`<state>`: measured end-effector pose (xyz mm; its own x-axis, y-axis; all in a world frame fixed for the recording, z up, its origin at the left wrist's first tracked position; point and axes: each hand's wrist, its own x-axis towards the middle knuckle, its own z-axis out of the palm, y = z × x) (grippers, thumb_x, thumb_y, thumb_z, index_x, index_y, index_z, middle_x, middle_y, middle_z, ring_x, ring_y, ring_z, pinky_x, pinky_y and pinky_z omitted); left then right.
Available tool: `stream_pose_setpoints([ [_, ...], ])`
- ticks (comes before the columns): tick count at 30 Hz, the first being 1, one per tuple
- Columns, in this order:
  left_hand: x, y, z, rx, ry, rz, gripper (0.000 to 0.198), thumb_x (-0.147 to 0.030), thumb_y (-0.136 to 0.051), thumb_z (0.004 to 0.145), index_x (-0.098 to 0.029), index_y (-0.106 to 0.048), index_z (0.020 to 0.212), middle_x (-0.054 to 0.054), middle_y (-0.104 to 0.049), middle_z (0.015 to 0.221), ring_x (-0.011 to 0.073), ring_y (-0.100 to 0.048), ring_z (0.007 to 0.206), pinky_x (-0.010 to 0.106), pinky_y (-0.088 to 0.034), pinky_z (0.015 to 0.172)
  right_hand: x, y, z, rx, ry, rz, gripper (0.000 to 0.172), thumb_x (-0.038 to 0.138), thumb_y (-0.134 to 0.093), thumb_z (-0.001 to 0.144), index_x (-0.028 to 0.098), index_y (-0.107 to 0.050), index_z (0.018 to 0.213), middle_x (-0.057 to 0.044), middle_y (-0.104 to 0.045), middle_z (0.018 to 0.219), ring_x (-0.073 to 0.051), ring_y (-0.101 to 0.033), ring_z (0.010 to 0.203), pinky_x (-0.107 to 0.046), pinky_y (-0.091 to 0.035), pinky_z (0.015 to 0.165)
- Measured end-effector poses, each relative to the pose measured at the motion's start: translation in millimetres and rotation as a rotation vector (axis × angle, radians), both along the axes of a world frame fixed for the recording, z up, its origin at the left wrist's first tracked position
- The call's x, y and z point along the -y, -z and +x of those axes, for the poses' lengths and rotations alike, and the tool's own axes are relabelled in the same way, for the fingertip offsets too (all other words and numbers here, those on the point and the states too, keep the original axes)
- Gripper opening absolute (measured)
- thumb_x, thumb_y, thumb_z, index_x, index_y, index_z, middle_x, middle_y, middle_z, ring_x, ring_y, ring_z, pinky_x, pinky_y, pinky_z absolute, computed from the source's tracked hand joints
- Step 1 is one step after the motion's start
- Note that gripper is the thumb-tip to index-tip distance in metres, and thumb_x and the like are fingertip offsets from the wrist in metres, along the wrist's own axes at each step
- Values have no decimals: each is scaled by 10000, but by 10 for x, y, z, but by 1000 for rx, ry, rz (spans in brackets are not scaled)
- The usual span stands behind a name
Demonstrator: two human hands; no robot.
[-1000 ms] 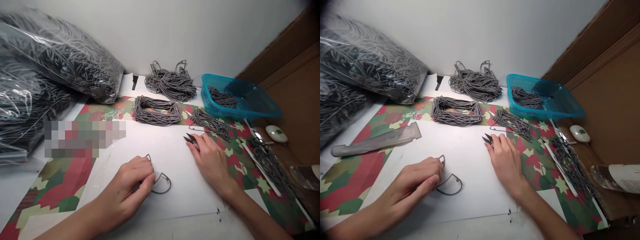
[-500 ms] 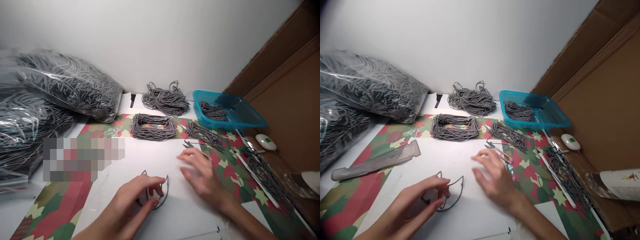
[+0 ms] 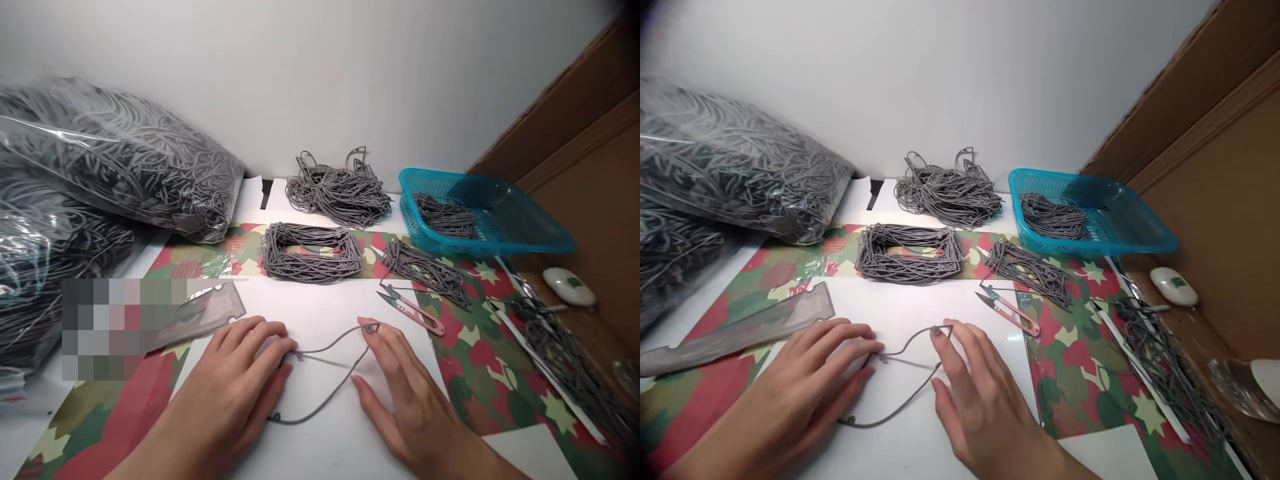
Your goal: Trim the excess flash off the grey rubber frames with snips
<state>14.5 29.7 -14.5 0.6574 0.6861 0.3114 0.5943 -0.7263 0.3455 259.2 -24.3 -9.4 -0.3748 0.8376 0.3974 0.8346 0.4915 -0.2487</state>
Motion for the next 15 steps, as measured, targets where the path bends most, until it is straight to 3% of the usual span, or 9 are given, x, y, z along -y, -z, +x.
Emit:
stream_pose_setpoints([
  [7, 34, -28, 21, 22, -22, -21, 91, -137, -496, 915, -205, -551, 939, 37, -608, 972, 208, -508, 958, 324, -395, 828, 7, 6, 13, -161, 115, -166, 721, 207, -447, 933, 228, -42, 1530, -112, -505, 1396, -226, -511, 1276, -389, -520, 1002],
  [12, 47, -86, 17, 88, -40, -136, 104, -149, -460, 922, -229, -517, 957, 4, -610, 880, 176, -540, 868, 279, -430, 741, 8, -73, 37, -280, 89, -315, 720, 235, -488, 924, 285, -79, 1515, -64, -448, 1457, -191, -477, 1309, -367, -492, 1039],
  [15, 31, -86, 0, 105, -124, -130, 77, -181, -475, 929, -233, -524, 957, 0, -604, 858, 172, -549, 823, 273, -434, 696, -25, -82, 38, -227, 46, -335, 597, 198, -489, 922, 246, -252, 1468, -84, -452, 1440, -190, -455, 1317, -346, -499, 1034],
])
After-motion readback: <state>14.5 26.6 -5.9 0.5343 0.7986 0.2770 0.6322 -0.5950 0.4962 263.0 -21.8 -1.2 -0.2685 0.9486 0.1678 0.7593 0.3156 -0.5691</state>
